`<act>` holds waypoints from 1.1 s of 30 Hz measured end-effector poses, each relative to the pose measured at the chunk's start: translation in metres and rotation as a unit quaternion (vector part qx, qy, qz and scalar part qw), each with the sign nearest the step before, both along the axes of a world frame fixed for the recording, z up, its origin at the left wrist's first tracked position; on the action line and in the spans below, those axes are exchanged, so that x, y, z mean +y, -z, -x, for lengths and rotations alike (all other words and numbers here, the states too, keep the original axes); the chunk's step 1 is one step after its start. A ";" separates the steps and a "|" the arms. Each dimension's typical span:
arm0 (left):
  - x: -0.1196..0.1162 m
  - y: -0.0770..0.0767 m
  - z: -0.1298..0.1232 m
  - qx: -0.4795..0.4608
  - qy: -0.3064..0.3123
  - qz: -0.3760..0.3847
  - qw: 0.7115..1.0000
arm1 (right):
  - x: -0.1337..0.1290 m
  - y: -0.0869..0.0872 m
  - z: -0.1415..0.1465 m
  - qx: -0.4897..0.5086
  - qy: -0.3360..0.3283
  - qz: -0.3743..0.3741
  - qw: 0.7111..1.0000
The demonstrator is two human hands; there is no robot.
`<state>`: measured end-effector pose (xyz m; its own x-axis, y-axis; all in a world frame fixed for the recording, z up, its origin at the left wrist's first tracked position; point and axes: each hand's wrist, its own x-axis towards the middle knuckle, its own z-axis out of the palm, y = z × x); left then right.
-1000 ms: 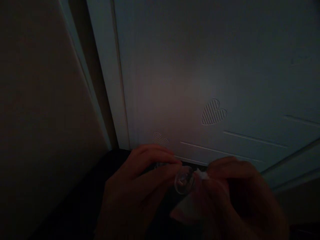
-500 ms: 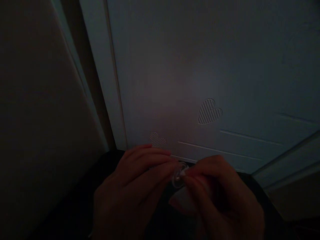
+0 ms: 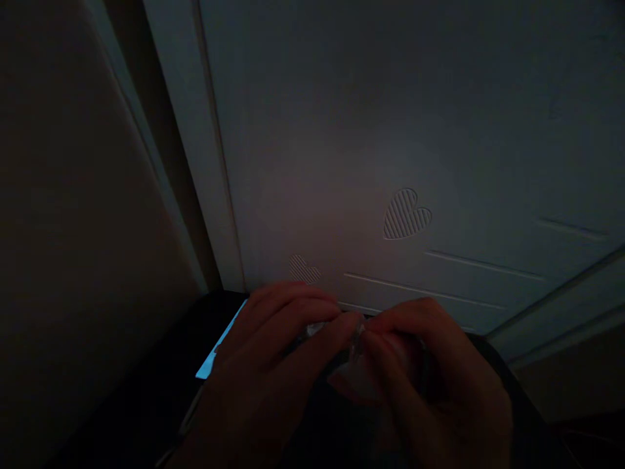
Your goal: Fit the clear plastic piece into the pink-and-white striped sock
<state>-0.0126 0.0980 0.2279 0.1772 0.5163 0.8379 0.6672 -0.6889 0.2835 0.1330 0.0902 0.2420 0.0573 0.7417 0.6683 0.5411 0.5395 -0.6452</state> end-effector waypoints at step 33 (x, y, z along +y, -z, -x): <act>-0.004 -0.006 0.009 0.064 -0.042 -0.018 0.997 | -0.002 -0.003 0.001 -0.002 -0.027 0.040 0.999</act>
<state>-0.0214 0.0944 0.2337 0.2408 0.5041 0.8294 0.7524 -0.6368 0.1686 0.1319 0.0881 0.2448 0.0128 0.7942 0.6075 0.5159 0.5152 -0.6844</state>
